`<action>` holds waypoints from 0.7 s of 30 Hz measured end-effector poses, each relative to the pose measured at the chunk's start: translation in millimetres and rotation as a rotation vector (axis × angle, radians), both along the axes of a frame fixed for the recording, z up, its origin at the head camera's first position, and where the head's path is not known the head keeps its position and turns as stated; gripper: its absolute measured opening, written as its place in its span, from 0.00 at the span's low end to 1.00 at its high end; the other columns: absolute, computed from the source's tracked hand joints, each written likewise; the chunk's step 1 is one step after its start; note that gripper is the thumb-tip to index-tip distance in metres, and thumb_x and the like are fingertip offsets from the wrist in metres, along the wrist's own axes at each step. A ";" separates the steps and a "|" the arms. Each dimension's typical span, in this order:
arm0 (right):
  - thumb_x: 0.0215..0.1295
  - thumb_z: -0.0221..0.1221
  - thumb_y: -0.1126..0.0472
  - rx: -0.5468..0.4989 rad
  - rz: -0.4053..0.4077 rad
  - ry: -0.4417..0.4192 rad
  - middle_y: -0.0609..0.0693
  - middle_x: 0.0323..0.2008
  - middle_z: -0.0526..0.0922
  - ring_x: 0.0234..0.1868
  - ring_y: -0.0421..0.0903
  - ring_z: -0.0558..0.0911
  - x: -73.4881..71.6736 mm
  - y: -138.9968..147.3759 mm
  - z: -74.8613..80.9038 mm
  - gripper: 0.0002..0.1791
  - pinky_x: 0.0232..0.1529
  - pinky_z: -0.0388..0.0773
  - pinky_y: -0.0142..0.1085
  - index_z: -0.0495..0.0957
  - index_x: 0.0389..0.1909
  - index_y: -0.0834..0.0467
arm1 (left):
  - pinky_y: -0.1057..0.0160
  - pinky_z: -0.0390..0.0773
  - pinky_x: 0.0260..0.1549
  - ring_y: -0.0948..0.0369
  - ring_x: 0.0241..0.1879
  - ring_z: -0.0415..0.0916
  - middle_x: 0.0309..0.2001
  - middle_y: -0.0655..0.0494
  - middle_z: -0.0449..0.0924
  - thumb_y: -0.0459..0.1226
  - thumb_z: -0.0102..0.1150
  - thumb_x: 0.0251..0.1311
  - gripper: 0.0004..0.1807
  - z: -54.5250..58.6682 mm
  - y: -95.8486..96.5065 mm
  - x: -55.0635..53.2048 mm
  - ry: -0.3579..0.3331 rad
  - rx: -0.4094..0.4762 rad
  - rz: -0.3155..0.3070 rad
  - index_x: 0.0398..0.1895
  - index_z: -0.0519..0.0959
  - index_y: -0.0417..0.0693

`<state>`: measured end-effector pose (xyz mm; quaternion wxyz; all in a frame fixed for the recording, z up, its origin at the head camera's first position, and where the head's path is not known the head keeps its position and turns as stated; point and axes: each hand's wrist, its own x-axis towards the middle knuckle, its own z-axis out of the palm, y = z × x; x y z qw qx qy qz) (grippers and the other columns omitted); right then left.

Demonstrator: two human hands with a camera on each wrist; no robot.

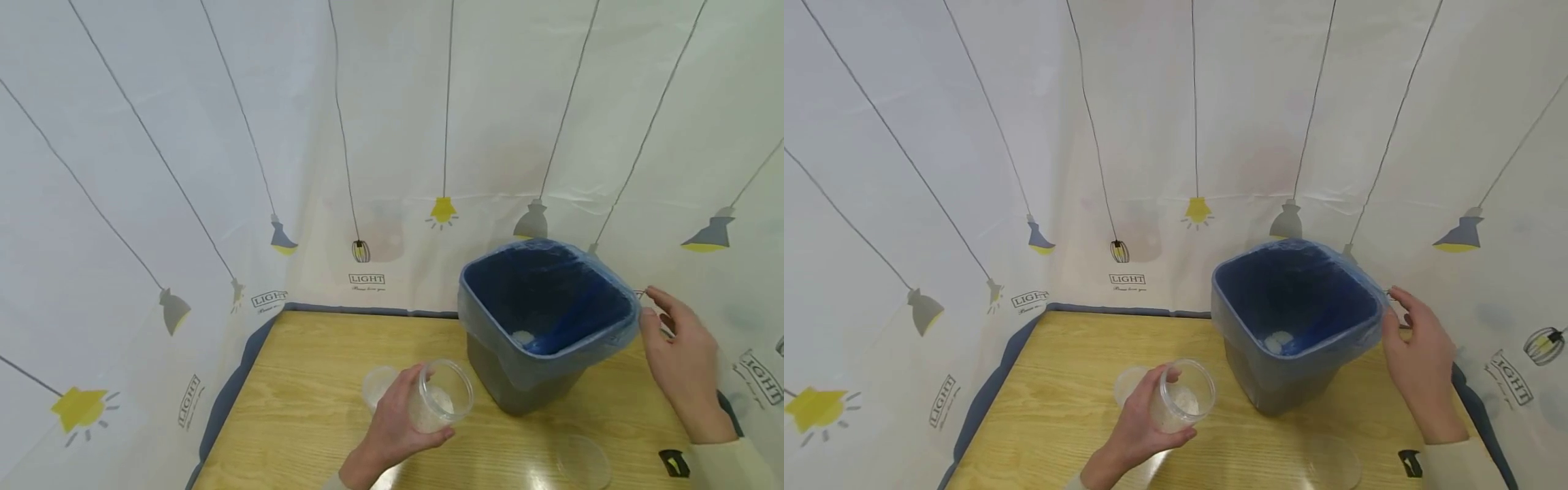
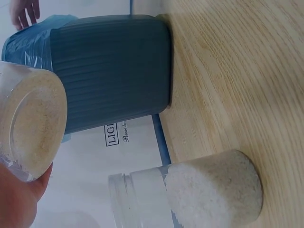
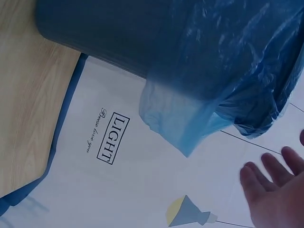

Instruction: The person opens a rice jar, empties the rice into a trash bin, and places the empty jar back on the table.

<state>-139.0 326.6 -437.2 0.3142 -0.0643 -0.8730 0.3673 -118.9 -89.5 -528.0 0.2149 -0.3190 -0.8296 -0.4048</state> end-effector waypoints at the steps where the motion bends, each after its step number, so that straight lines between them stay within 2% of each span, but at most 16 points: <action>1: 0.80 0.49 0.54 0.005 0.030 -0.067 0.66 0.69 0.73 0.66 0.57 0.78 -3.0 2.5 2.1 0.27 0.60 0.72 0.24 0.69 0.75 0.57 | 0.56 0.81 0.52 0.56 0.57 0.79 0.61 0.55 0.78 0.53 0.83 0.41 0.52 -0.2 -0.1 -0.3 0.002 0.000 -0.002 0.70 0.68 0.48; 3: 0.82 0.46 0.51 0.027 0.103 -0.179 0.72 0.71 0.67 0.63 0.77 0.72 -9.4 7.9 5.0 0.31 0.63 0.76 0.45 0.61 0.79 0.60 | 0.56 0.81 0.52 0.56 0.57 0.78 0.60 0.55 0.78 0.53 0.83 0.41 0.52 -0.5 0.0 -0.8 0.007 -0.001 -0.004 0.70 0.68 0.47; 5: 0.84 0.43 0.48 0.036 0.168 -0.266 0.76 0.72 0.62 0.63 0.81 0.69 -15.9 12.7 5.9 0.34 0.58 0.72 0.65 0.55 0.80 0.64 | 0.56 0.81 0.52 0.56 0.57 0.79 0.60 0.55 0.78 0.53 0.83 0.42 0.52 -0.5 0.5 -1.1 0.012 -0.001 -0.006 0.70 0.68 0.47; 6: 0.84 0.41 0.47 0.038 0.187 -0.300 0.77 0.72 0.61 0.63 0.81 0.68 -19.2 14.2 6.0 0.36 0.54 0.68 0.72 0.53 0.80 0.66 | 0.56 0.81 0.52 0.56 0.57 0.79 0.60 0.55 0.78 0.53 0.83 0.42 0.52 -0.3 0.9 -1.2 0.013 -0.001 -0.006 0.70 0.68 0.47; 10: 0.84 0.38 0.45 0.046 0.219 -0.370 0.81 0.69 0.62 0.63 0.81 0.67 -30.0 15.4 5.0 0.38 0.56 0.66 0.72 0.51 0.78 0.72 | 0.56 0.81 0.52 0.56 0.57 0.78 0.61 0.55 0.78 0.53 0.83 0.41 0.52 0.6 1.5 -0.3 0.002 0.004 -0.006 0.70 0.68 0.47; 14: 0.85 0.36 0.46 0.040 0.227 -0.383 0.82 0.67 0.63 0.64 0.81 0.65 -32.9 14.3 4.2 0.37 0.57 0.64 0.73 0.53 0.77 0.74 | 0.57 0.81 0.52 0.56 0.57 0.78 0.60 0.55 0.78 0.52 0.83 0.42 0.51 0.1 1.6 0.4 -0.009 0.013 -0.012 0.70 0.68 0.47; 16: 0.85 0.35 0.48 0.041 0.224 -0.382 0.82 0.67 0.64 0.62 0.80 0.68 -32.6 13.5 4.2 0.36 0.54 0.68 0.71 0.55 0.76 0.74 | 0.57 0.81 0.52 0.56 0.56 0.79 0.59 0.54 0.79 0.52 0.83 0.42 0.51 -0.5 1.1 0.2 -0.007 0.019 -0.016 0.69 0.68 0.46; 18: 0.84 0.36 0.49 0.052 0.214 -0.378 0.81 0.62 0.70 0.50 0.74 0.77 -31.1 12.9 4.1 0.35 0.45 0.75 0.62 0.58 0.75 0.74 | 0.56 0.81 0.53 0.56 0.56 0.79 0.58 0.53 0.79 0.52 0.83 0.42 0.51 -0.4 0.4 -0.2 0.002 0.030 -0.020 0.68 0.69 0.43; 19: 0.84 0.36 0.50 0.060 0.208 -0.375 0.80 0.59 0.73 0.43 0.69 0.79 -30.2 12.6 4.0 0.34 0.39 0.75 0.56 0.60 0.74 0.74 | 0.56 0.81 0.53 0.56 0.56 0.79 0.58 0.53 0.79 0.51 0.84 0.41 0.51 -0.1 0.0 -0.5 0.005 0.036 -0.021 0.68 0.69 0.42; 21: 0.83 0.38 0.51 0.079 0.198 -0.366 0.79 0.56 0.76 0.32 0.59 0.77 -28.3 11.4 3.6 0.33 0.30 0.68 0.46 0.63 0.73 0.74 | 0.56 0.80 0.54 0.56 0.56 0.79 0.58 0.54 0.79 0.51 0.84 0.41 0.51 0.7 -0.7 -0.7 0.006 0.050 -0.024 0.67 0.69 0.41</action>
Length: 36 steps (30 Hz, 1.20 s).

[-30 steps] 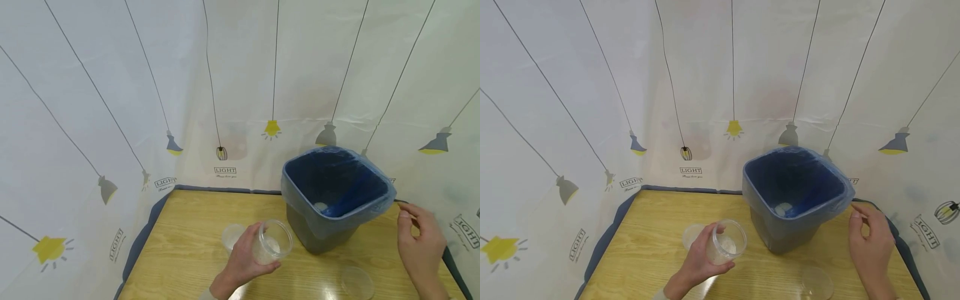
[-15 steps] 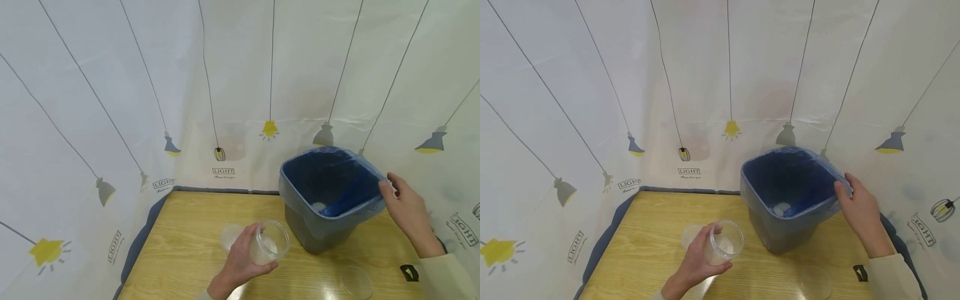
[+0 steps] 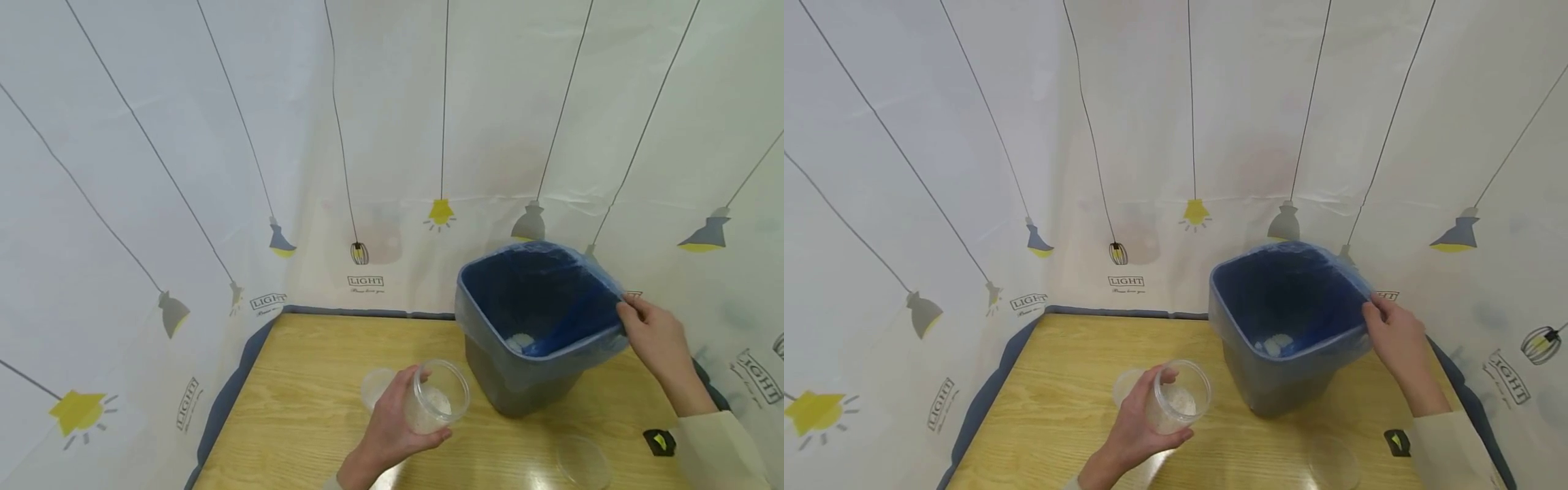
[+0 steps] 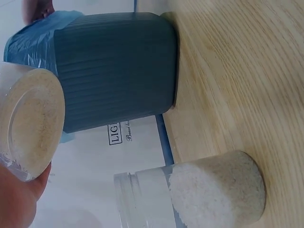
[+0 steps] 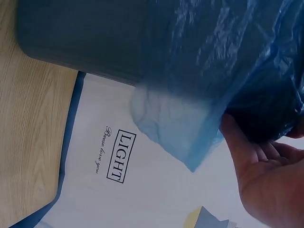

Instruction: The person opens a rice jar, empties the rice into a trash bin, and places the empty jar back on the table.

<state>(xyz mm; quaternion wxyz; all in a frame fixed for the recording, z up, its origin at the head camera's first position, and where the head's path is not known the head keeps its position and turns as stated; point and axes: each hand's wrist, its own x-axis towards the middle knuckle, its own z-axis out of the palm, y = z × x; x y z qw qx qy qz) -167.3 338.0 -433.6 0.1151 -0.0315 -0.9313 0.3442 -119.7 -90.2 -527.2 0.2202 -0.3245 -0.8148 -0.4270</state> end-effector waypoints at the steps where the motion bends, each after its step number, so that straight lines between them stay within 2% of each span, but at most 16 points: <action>1: 0.83 0.40 0.51 0.008 0.000 0.006 0.79 0.54 0.78 0.30 0.57 0.77 1.7 0.0 -0.4 0.32 0.29 0.68 0.44 0.65 0.72 0.74 | 0.57 0.80 0.55 0.56 0.56 0.79 0.58 0.54 0.79 0.50 0.85 0.40 0.52 0.6 0.2 0.2 -0.004 0.008 -0.002 0.68 0.69 0.41; 3: 0.83 0.42 0.52 0.019 0.005 0.016 0.78 0.56 0.78 0.30 0.56 0.79 5.5 -0.5 -0.9 0.31 0.28 0.69 0.43 0.67 0.70 0.73 | 0.58 0.79 0.56 0.56 0.57 0.79 0.58 0.55 0.79 0.50 0.85 0.39 0.52 2.1 0.8 1.0 -0.020 0.020 -0.004 0.68 0.69 0.43; 6: 0.83 0.45 0.51 0.030 0.028 0.027 0.75 0.53 0.81 0.30 0.54 0.80 11.9 -2.1 -1.1 0.30 0.27 0.71 0.42 0.70 0.69 0.72 | 0.59 0.79 0.57 0.56 0.57 0.78 0.59 0.56 0.79 0.49 0.86 0.38 0.53 4.6 2.2 2.4 -0.036 0.035 -0.009 0.69 0.68 0.45; 8: 0.82 0.47 0.51 0.034 0.047 0.031 0.73 0.50 0.83 0.31 0.53 0.82 15.5 -4.7 -1.2 0.29 0.27 0.73 0.42 0.72 0.68 0.72 | 0.59 0.79 0.56 0.55 0.56 0.79 0.58 0.55 0.79 0.48 0.86 0.38 0.53 6.0 2.1 2.5 -0.018 0.032 -0.006 0.69 0.68 0.45; 9: 0.82 0.47 0.51 0.031 0.059 0.024 0.73 0.50 0.83 0.31 0.54 0.83 17.1 -6.2 -1.2 0.29 0.28 0.76 0.45 0.71 0.68 0.72 | 0.58 0.79 0.56 0.55 0.56 0.79 0.58 0.54 0.80 0.48 0.85 0.38 0.52 6.6 2.2 2.2 -0.002 0.031 -0.005 0.69 0.68 0.44; 11: 0.82 0.48 0.50 0.029 0.080 -0.005 0.74 0.53 0.81 0.42 0.62 0.85 19.2 -9.4 -0.3 0.31 0.37 0.81 0.54 0.70 0.68 0.73 | 0.58 0.80 0.55 0.55 0.55 0.79 0.57 0.53 0.80 0.49 0.85 0.39 0.52 7.6 1.7 1.2 0.026 0.023 0.003 0.69 0.69 0.43; 14: 0.81 0.49 0.47 0.031 0.108 -0.065 0.76 0.58 0.77 0.52 0.72 0.81 21.0 -14.6 1.4 0.35 0.46 0.78 0.64 0.68 0.69 0.76 | 0.58 0.80 0.54 0.54 0.54 0.80 0.56 0.51 0.81 0.50 0.84 0.40 0.51 10.1 0.0 -0.6 0.057 0.016 0.021 0.68 0.69 0.42; 17: 0.80 0.49 0.46 0.042 0.122 -0.096 0.77 0.59 0.76 0.53 0.73 0.81 22.3 -19.3 2.3 0.37 0.46 0.80 0.62 0.67 0.68 0.77 | 0.56 0.81 0.53 0.53 0.54 0.80 0.57 0.51 0.80 0.51 0.84 0.41 0.51 15.1 -3.4 -2.7 0.044 0.015 0.042 0.68 0.68 0.42; 19: 0.80 0.50 0.47 0.042 0.119 -0.078 0.76 0.58 0.77 0.51 0.72 0.82 23.2 -22.5 1.5 0.35 0.42 0.82 0.60 0.69 0.67 0.77 | 0.55 0.82 0.52 0.53 0.54 0.80 0.57 0.52 0.80 0.52 0.83 0.42 0.51 19.5 -6.3 -5.5 0.026 0.018 0.056 0.69 0.68 0.43; 21: 0.80 0.51 0.49 0.039 0.108 -0.060 0.77 0.57 0.78 0.50 0.72 0.82 23.6 -24.7 -0.3 0.34 0.41 0.82 0.59 0.69 0.67 0.77 | 0.54 0.82 0.51 0.54 0.55 0.80 0.58 0.53 0.80 0.54 0.82 0.43 0.51 25.5 -9.6 -10.6 -0.002 0.015 0.066 0.69 0.68 0.45; 24: 0.80 0.50 0.51 0.034 0.088 -0.020 0.78 0.57 0.76 0.50 0.73 0.82 24.3 -27.9 -3.5 0.32 0.42 0.80 0.62 0.69 0.66 0.77 | 0.53 0.83 0.50 0.55 0.55 0.80 0.57 0.52 0.80 0.56 0.80 0.44 0.50 37.2 -14.2 -23.9 -0.010 -0.002 0.075 0.69 0.69 0.47; 28: 0.80 0.51 0.53 0.025 0.058 0.031 0.78 0.57 0.72 0.49 0.72 0.80 25.5 -30.9 -8.4 0.30 0.40 0.80 0.58 0.71 0.65 0.77 | 0.53 0.84 0.45 0.54 0.52 0.80 0.56 0.48 0.80 0.56 0.79 0.46 0.49 56.9 -18.9 -45.0 0.032 -0.049 0.073 0.69 0.68 0.45; 31: 0.80 0.51 0.54 0.003 0.042 0.055 0.76 0.58 0.70 0.51 0.70 0.78 26.4 -33.6 -10.3 0.29 0.43 0.80 0.59 0.72 0.63 0.78 | 0.54 0.84 0.40 0.54 0.49 0.80 0.57 0.48 0.80 0.56 0.79 0.46 0.51 70.0 -20.7 -57.2 0.070 -0.088 0.073 0.71 0.67 0.45; 36: 0.82 0.48 0.53 -0.025 0.030 0.023 0.78 0.60 0.73 0.54 0.74 0.78 28.2 -36.5 -11.7 0.29 0.48 0.77 0.66 0.70 0.67 0.75 | 0.52 0.83 0.40 0.53 0.48 0.79 0.57 0.47 0.79 0.55 0.79 0.45 0.53 86.6 -20.1 -70.9 0.088 -0.166 0.082 0.72 0.65 0.43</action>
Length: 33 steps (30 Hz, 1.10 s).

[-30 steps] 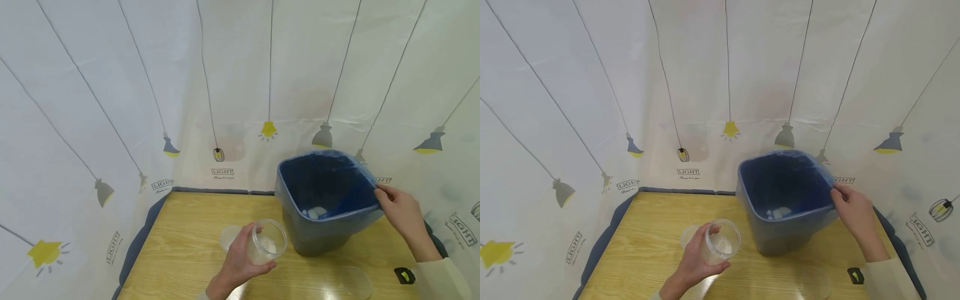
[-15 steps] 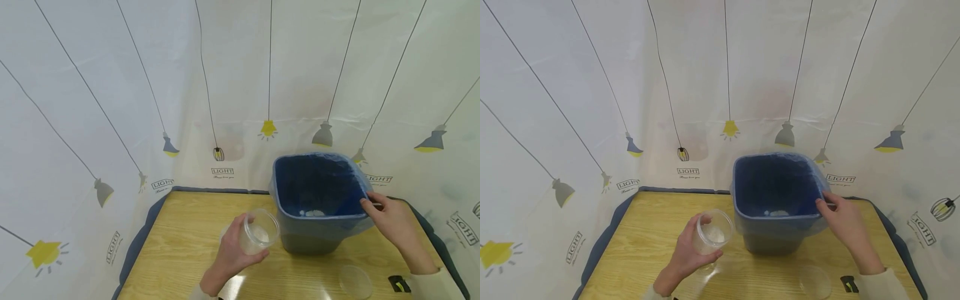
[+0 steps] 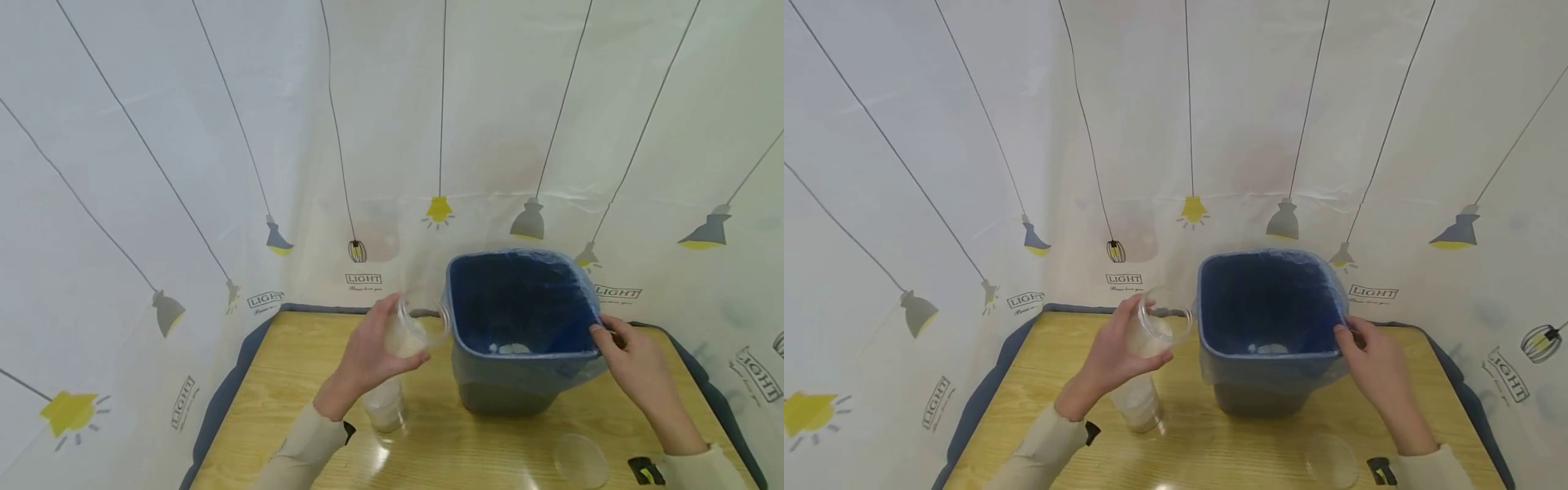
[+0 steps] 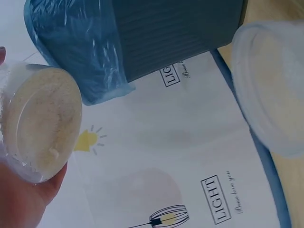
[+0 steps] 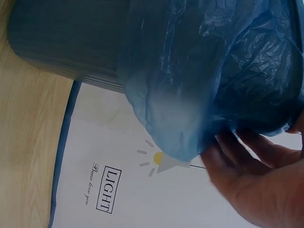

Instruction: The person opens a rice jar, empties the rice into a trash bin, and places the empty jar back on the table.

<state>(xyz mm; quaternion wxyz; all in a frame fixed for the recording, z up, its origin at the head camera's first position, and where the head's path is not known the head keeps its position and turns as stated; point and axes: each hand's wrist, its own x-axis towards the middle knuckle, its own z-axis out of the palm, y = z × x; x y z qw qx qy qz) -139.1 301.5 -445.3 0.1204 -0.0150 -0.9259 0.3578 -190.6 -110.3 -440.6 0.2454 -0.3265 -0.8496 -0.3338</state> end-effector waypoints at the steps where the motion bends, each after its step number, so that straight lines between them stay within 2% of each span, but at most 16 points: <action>1: 0.82 0.48 0.52 -0.005 0.003 -0.005 0.78 0.60 0.74 0.54 0.75 0.79 0.1 0.2 -0.4 0.30 0.47 0.77 0.66 0.69 0.67 0.75 | 0.52 0.83 0.41 0.52 0.48 0.79 0.57 0.47 0.79 0.55 0.79 0.45 0.54 2.9 0.7 -2.6 -0.005 -0.016 0.003 0.72 0.65 0.42; 8: 0.82 0.46 0.52 -0.040 0.018 0.009 0.77 0.60 0.75 0.52 0.75 0.80 2.2 1.6 -3.5 0.30 0.43 0.80 0.61 0.70 0.68 0.74 | 0.48 0.83 0.46 0.50 0.50 0.80 0.55 0.45 0.80 0.57 0.77 0.45 0.53 23.1 8.3 -13.7 -0.032 -0.122 0.031 0.70 0.68 0.37; 14: 0.83 0.44 0.50 -0.069 0.031 -0.021 0.79 0.62 0.72 0.55 0.77 0.77 1.9 2.2 -4.0 0.32 0.47 0.76 0.67 0.66 0.70 0.74 | 0.55 0.80 0.36 0.55 0.43 0.79 0.53 0.47 0.81 0.58 0.79 0.44 0.53 36.7 15.3 -21.4 0.063 -0.245 0.046 0.70 0.68 0.41; 18: 0.83 0.43 0.49 -0.078 0.029 -0.022 0.79 0.62 0.72 0.56 0.77 0.76 1.7 1.1 -3.8 0.33 0.49 0.75 0.68 0.66 0.70 0.74 | 0.56 0.80 0.35 0.55 0.42 0.78 0.53 0.47 0.81 0.58 0.80 0.44 0.53 41.0 19.5 -25.9 0.108 -0.304 0.049 0.70 0.68 0.42; 21: 0.83 0.44 0.50 -0.074 0.025 -0.017 0.79 0.61 0.73 0.56 0.76 0.77 1.7 1.9 -4.7 0.32 0.48 0.77 0.64 0.66 0.70 0.74 | 0.53 0.81 0.38 0.53 0.44 0.79 0.53 0.45 0.81 0.58 0.80 0.43 0.54 42.6 23.3 -28.1 0.133 -0.335 0.051 0.70 0.68 0.41; 24: 0.83 0.44 0.51 -0.061 0.024 -0.008 0.78 0.60 0.75 0.54 0.74 0.79 1.0 1.8 -5.8 0.31 0.43 0.80 0.52 0.67 0.70 0.73 | 0.51 0.81 0.43 0.51 0.47 0.80 0.55 0.45 0.80 0.60 0.79 0.43 0.54 45.2 25.7 -30.1 0.164 -0.384 0.065 0.71 0.68 0.42; 27: 0.83 0.45 0.52 -0.044 0.022 0.010 0.77 0.58 0.77 0.52 0.72 0.81 0.9 1.7 -7.0 0.30 0.39 0.78 0.44 0.68 0.69 0.73 | 0.49 0.80 0.49 0.50 0.51 0.80 0.56 0.46 0.80 0.61 0.78 0.44 0.55 47.4 28.0 -32.2 0.191 -0.433 0.077 0.71 0.68 0.43; 30: 0.83 0.44 0.52 -0.039 0.023 0.026 0.76 0.56 0.78 0.51 0.71 0.81 1.0 1.8 -8.0 0.29 0.39 0.77 0.45 0.69 0.68 0.73 | 0.48 0.78 0.54 0.48 0.53 0.79 0.58 0.45 0.79 0.61 0.78 0.44 0.55 50.2 30.8 -33.9 0.213 -0.469 0.079 0.72 0.67 0.43; 33: 0.83 0.43 0.52 -0.044 0.024 0.030 0.77 0.57 0.78 0.51 0.72 0.81 1.7 2.2 -8.5 0.30 0.42 0.79 0.53 0.68 0.69 0.74 | 0.48 0.77 0.57 0.48 0.55 0.79 0.60 0.45 0.79 0.61 0.78 0.45 0.55 54.2 34.1 -35.2 0.230 -0.509 0.080 0.72 0.67 0.42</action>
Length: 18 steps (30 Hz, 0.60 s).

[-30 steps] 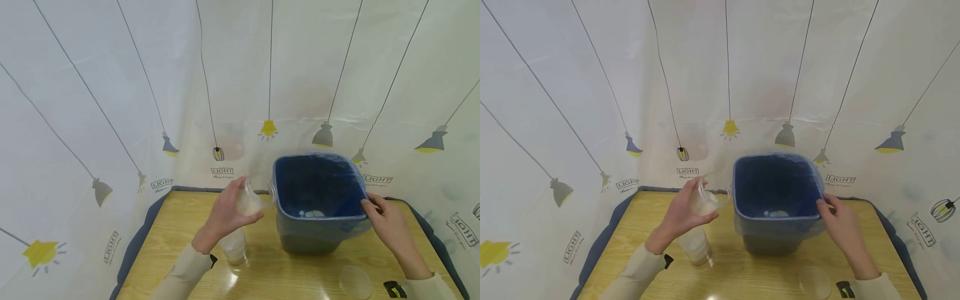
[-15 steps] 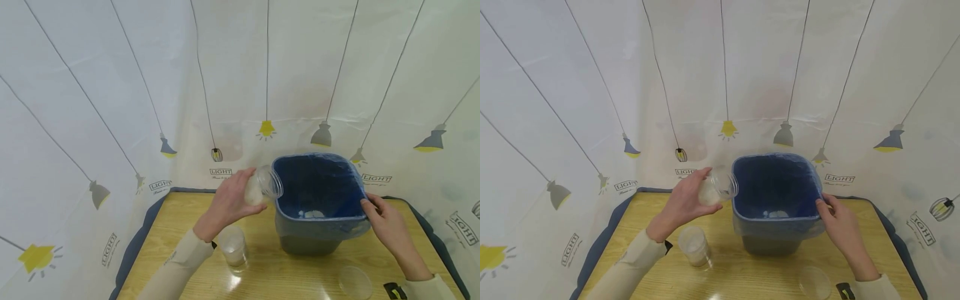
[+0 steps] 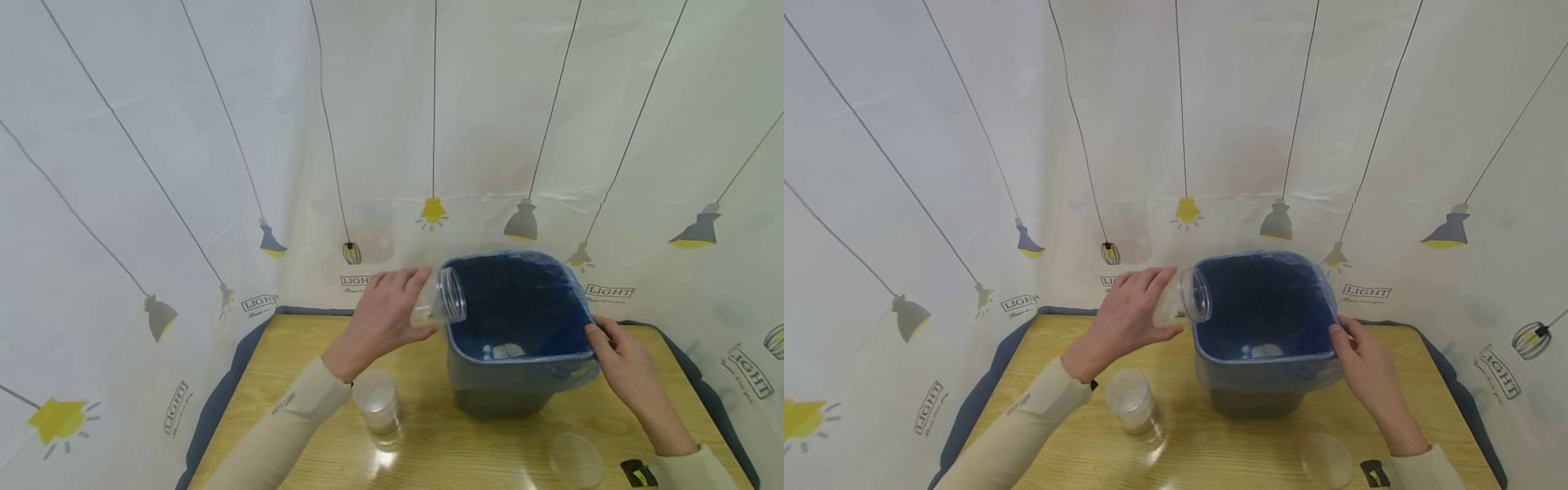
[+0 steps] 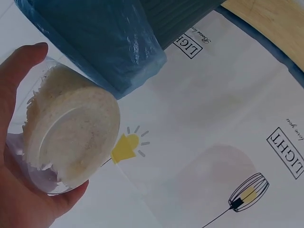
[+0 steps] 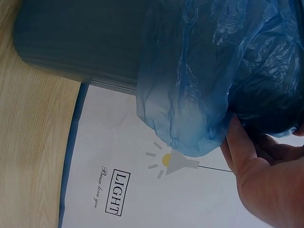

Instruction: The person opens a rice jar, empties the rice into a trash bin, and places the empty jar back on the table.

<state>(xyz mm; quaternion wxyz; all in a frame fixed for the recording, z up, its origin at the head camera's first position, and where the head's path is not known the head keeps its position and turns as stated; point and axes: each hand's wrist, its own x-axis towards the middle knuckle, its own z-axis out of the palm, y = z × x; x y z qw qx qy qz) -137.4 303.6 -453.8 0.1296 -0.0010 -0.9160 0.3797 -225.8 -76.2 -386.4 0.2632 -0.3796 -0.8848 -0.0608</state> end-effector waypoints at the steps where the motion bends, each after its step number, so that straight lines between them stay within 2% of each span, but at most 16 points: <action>1: 0.84 0.43 0.52 -0.003 0.002 -0.002 0.77 0.57 0.77 0.52 0.72 0.80 0.0 -0.2 0.0 0.30 0.43 0.78 0.56 0.68 0.69 0.74 | 0.48 0.76 0.57 0.48 0.56 0.79 0.61 0.45 0.79 0.61 0.78 0.46 0.55 1.5 0.7 -0.2 0.002 -0.012 0.001 0.72 0.68 0.42; 5: 0.84 0.41 0.52 -0.019 0.005 -0.017 0.78 0.58 0.76 0.53 0.73 0.79 -0.1 -0.1 0.4 0.31 0.46 0.76 0.63 0.66 0.69 0.75 | 0.49 0.76 0.59 0.49 0.58 0.78 0.62 0.46 0.78 0.62 0.76 0.48 0.53 7.1 4.4 -1.2 0.003 -0.060 0.011 0.73 0.67 0.44; 12: 0.84 0.42 0.52 -0.002 -0.010 -0.001 0.76 0.55 0.79 0.48 0.68 0.82 -1.6 0.0 1.0 0.29 0.40 0.77 0.49 0.69 0.68 0.74 | 0.49 0.76 0.59 0.50 0.61 0.75 0.63 0.46 0.77 0.61 0.76 0.49 0.51 12.1 11.1 -3.2 0.037 -0.100 -0.006 0.72 0.68 0.46; 18: 0.84 0.42 0.51 -0.014 -0.009 -0.013 0.76 0.57 0.78 0.51 0.71 0.80 -0.7 -2.5 1.7 0.30 0.45 0.77 0.59 0.68 0.69 0.74 | 0.48 0.76 0.58 0.48 0.61 0.74 0.62 0.44 0.76 0.58 0.80 0.46 0.51 11.1 15.7 -1.5 0.083 -0.111 -0.007 0.70 0.68 0.45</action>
